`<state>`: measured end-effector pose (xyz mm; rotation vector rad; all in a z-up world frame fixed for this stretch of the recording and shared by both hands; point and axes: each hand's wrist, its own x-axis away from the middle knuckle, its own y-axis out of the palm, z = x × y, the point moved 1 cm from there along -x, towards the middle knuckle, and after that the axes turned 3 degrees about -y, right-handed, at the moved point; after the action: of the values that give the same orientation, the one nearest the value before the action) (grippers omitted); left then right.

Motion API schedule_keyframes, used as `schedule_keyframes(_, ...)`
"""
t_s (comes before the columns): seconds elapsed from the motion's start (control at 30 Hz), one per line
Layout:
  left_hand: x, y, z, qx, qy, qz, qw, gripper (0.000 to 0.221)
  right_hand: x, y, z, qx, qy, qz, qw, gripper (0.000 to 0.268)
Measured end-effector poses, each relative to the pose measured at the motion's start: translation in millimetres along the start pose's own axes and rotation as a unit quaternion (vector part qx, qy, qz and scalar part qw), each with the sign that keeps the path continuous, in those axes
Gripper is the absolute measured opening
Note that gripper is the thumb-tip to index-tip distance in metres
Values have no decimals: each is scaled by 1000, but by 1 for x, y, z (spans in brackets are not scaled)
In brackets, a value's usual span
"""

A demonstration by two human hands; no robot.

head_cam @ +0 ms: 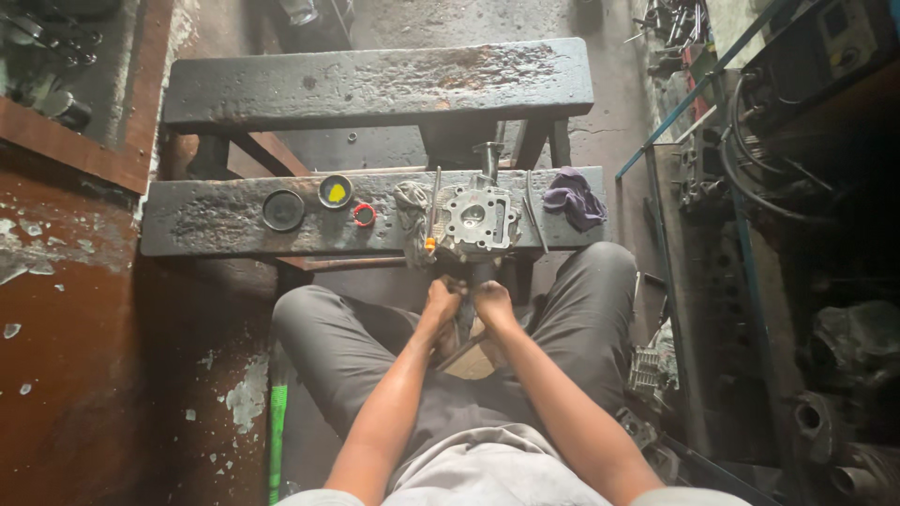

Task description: The person is repairing a motorcycle cylinder head. They apply yellow lubricant to the surface by hand, wipe parts with a cloth, and move small metal components on the workbench.

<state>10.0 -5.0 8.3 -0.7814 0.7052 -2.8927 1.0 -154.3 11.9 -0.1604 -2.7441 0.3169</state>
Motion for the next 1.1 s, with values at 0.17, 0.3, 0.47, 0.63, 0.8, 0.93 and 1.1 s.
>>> schedule_keyframes(0.17,-9,1,-10,25,80,7,996,42,8,-18,-19,210,-137,12,968,27)
schedule_keyframes(0.3,-8,-1,-24,59,77,35,995,29,0,0,-25,128,-169,-51,976,39)
schedule_keyframes(0.47,-20,-19,-21,114,56,74,989,31,-12,19,-38,67,-186,-63,978,37)
schedule_keyframes(0.63,-6,-25,-35,179,48,72,980,33,11,9,-44,96,-154,-14,983,31)
schedule_keyframes(0.8,-13,-15,-24,140,31,76,987,36,4,-3,-61,44,-277,3,960,32)
schedule_keyframes(0.93,-10,-13,-29,165,-7,45,985,40,5,3,-48,99,-211,13,972,21)
schedule_keyframes(1.1,-22,-13,-21,181,74,10,981,40,-7,4,-46,147,-255,5,956,23)
